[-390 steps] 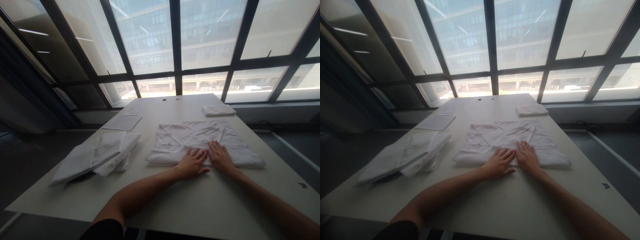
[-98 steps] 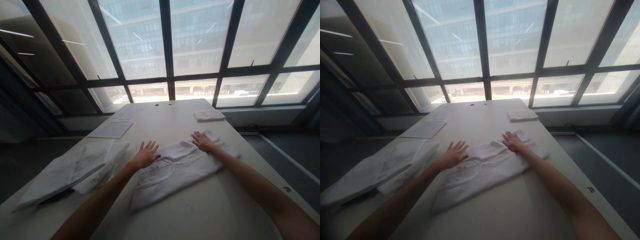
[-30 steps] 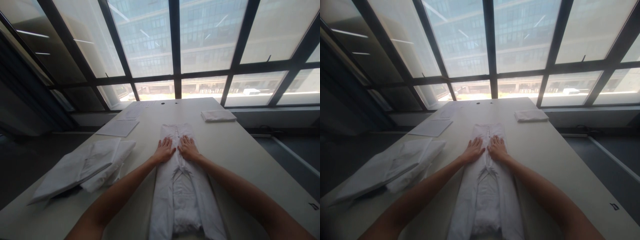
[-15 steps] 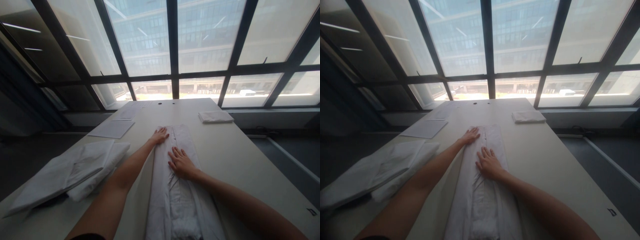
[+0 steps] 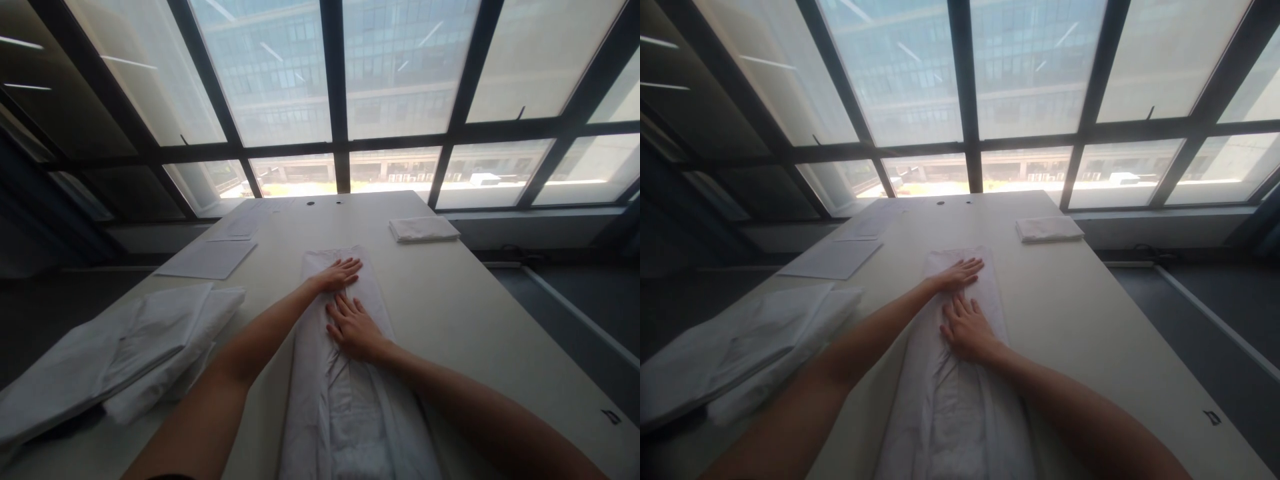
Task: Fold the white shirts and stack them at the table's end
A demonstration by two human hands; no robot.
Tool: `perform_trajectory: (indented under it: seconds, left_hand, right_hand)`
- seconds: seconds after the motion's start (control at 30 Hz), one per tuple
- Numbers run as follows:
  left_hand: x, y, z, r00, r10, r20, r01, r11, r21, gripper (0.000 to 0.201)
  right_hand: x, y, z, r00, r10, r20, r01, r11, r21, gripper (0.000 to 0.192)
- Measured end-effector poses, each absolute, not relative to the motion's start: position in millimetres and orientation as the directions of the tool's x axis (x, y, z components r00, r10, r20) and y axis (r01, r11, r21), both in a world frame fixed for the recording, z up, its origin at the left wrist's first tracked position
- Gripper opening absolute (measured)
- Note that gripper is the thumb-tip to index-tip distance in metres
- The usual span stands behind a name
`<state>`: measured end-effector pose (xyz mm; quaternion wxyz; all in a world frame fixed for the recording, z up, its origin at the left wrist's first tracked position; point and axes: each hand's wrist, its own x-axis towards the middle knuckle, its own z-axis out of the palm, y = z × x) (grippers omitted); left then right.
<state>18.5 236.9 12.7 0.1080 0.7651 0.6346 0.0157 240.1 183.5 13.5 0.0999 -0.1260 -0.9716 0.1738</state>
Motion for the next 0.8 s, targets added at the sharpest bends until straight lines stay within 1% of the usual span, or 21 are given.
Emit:
perform_trajectory:
  seconds: [0.13,0.2,0.27,0.33,0.4,0.43,0.5,0.63,0.73,0.8]
  left_hand:
    - [-1.9,253.8,15.4,0.008,0.995,-0.102,0.991,0.006,0.134,0.062]
    - [-6.9,260.8,18.7,-0.064,0.995,-0.07,0.989,0.073,0.13,0.059]
    - [-4.5,262.3,23.4,-0.111,0.994,-0.013,0.984,0.112,0.138,0.058]
    - [4.6,253.7,29.6,-0.123,0.99,0.064,0.983,0.113,0.142,0.058]
    - [19.5,231.4,35.3,-0.121,0.984,0.132,0.986,0.104,0.13,0.057]
    - [28.8,214.8,37.2,-0.126,0.981,0.149,0.987,0.108,0.122,0.057]
    - [50.3,173.2,37.7,-0.166,0.976,0.142,0.982,0.15,0.112,0.058]
    - [93.7,85.6,25.0,-0.272,0.962,0.026,0.956,0.267,0.121,0.062]
    - [113.8,47.7,12.7,-0.273,0.961,-0.05,0.952,0.278,0.125,0.066]
    - [118.6,40.7,7.7,-0.266,0.963,-0.052,0.955,0.27,0.12,0.068]
  right_hand:
    - [240.1,183.4,13.0,-0.952,0.278,0.127,0.208,0.893,-0.398,0.058]
    - [238.6,186.0,12.1,-0.946,0.294,0.139,0.204,0.867,-0.454,0.055]
    - [237.1,192.3,12.0,-0.919,0.358,0.164,0.217,0.807,-0.55,0.052]
    - [237.4,202.0,13.4,-0.868,0.458,0.191,0.246,0.731,-0.636,0.053]
    - [240.9,211.8,15.7,-0.813,0.54,0.217,0.286,0.695,-0.66,0.054]
    - [244.2,215.5,16.7,-0.796,0.562,0.226,0.312,0.7,-0.642,0.054]
    - [253.0,218.3,16.9,-0.789,0.573,0.224,0.373,0.735,-0.566,0.054]
    - [273.1,206.7,8.3,-0.839,0.527,0.135,0.441,0.805,-0.396,0.058]
    - [281.4,196.2,-0.5,-0.861,0.501,0.091,0.448,0.829,-0.334,0.061]
    - [281.7,194.4,-4.1,-0.861,0.502,0.088,0.453,0.833,-0.317,0.062]
